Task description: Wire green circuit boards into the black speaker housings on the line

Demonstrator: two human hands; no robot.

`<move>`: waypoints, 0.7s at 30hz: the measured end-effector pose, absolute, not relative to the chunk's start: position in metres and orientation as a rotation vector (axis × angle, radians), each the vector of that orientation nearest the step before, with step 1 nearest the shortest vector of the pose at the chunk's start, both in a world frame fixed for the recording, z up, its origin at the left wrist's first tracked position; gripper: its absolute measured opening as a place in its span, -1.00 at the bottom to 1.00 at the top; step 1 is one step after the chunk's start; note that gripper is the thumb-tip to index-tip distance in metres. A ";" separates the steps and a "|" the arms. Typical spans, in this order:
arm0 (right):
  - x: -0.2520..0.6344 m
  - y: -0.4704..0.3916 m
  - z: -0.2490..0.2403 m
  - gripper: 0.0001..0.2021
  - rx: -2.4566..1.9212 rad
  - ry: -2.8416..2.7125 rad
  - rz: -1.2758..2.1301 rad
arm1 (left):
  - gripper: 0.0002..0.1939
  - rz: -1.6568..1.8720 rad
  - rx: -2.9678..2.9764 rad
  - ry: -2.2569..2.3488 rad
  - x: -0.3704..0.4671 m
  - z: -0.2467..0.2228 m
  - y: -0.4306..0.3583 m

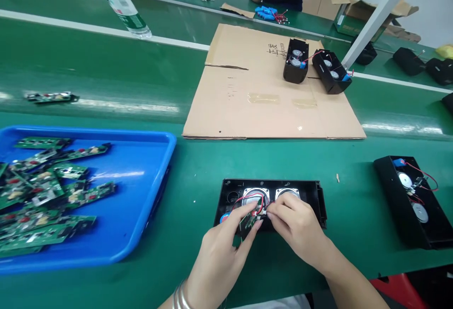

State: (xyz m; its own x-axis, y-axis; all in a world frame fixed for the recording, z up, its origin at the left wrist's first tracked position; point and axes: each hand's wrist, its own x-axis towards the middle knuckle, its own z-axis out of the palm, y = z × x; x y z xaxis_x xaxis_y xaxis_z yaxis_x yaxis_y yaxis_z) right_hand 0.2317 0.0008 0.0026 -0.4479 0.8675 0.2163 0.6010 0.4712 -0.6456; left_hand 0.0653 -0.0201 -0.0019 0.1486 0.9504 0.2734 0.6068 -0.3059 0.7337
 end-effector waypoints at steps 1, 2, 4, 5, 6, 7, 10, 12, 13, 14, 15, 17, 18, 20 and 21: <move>0.232 0.001 0.003 -0.74 -1.219 -2.203 0.667 | -0.79 1.001 1.992 1.473 0.065 -0.002 -0.020; 0.231 0.001 0.004 -0.74 -1.224 -2.212 0.667 | -0.78 1.005 2.010 1.466 0.065 -0.002 -0.021; 0.231 0.001 0.005 -0.72 -1.232 -2.220 0.664 | -0.79 1.017 2.045 1.447 0.066 -0.001 -0.020; 0.230 0.000 0.005 -0.72 -1.232 -2.220 0.659 | -0.80 1.031 2.057 1.438 0.066 -0.001 -0.020; 0.230 0.000 0.005 -0.72 -1.229 -2.219 0.644 | -0.81 1.045 2.061 1.430 0.067 -0.001 -0.020; 0.229 0.000 0.005 -0.72 -1.222 -2.219 0.626 | -0.83 1.057 2.052 1.422 0.067 -0.001 -0.020; 0.228 -0.002 0.001 -0.73 -1.180 -2.214 0.568 | -0.85 1.075 1.984 1.405 0.068 -0.002 -0.019; 0.227 -0.003 -0.003 -0.74 -1.164 -2.199 0.539 | -0.86 1.087 1.939 1.403 0.069 -0.002 -0.019; 0.226 -0.004 -0.005 -0.74 -1.163 -2.191 0.526 | -0.86 1.094 1.923 1.404 0.069 -0.003 -0.019; 0.225 -0.005 -0.007 -0.75 -1.168 -2.182 0.508 | -0.86 1.098 1.913 1.406 0.069 -0.003 -0.019; 0.224 -0.006 -0.008 -0.75 -1.180 -2.175 0.491 | -0.86 1.098 1.909 1.405 0.069 -0.004 -0.018; 0.223 -0.007 -0.009 -0.74 -1.222 -2.169 0.477 | -0.86 1.087 1.926 1.408 0.069 -0.004 -0.017; 0.224 -0.008 -0.007 -0.73 -1.244 -2.174 0.487 | -0.86 1.075 1.948 1.414 0.070 -0.004 -0.017; 0.230 -0.007 0.000 -0.76 -1.268 -2.208 0.554 | -0.84 1.046 1.996 1.439 0.069 -0.005 -0.018; 0.236 -0.006 0.005 -0.82 -1.272 -2.231 0.581 | -0.82 1.041 2.013 1.456 0.069 -0.006 -0.018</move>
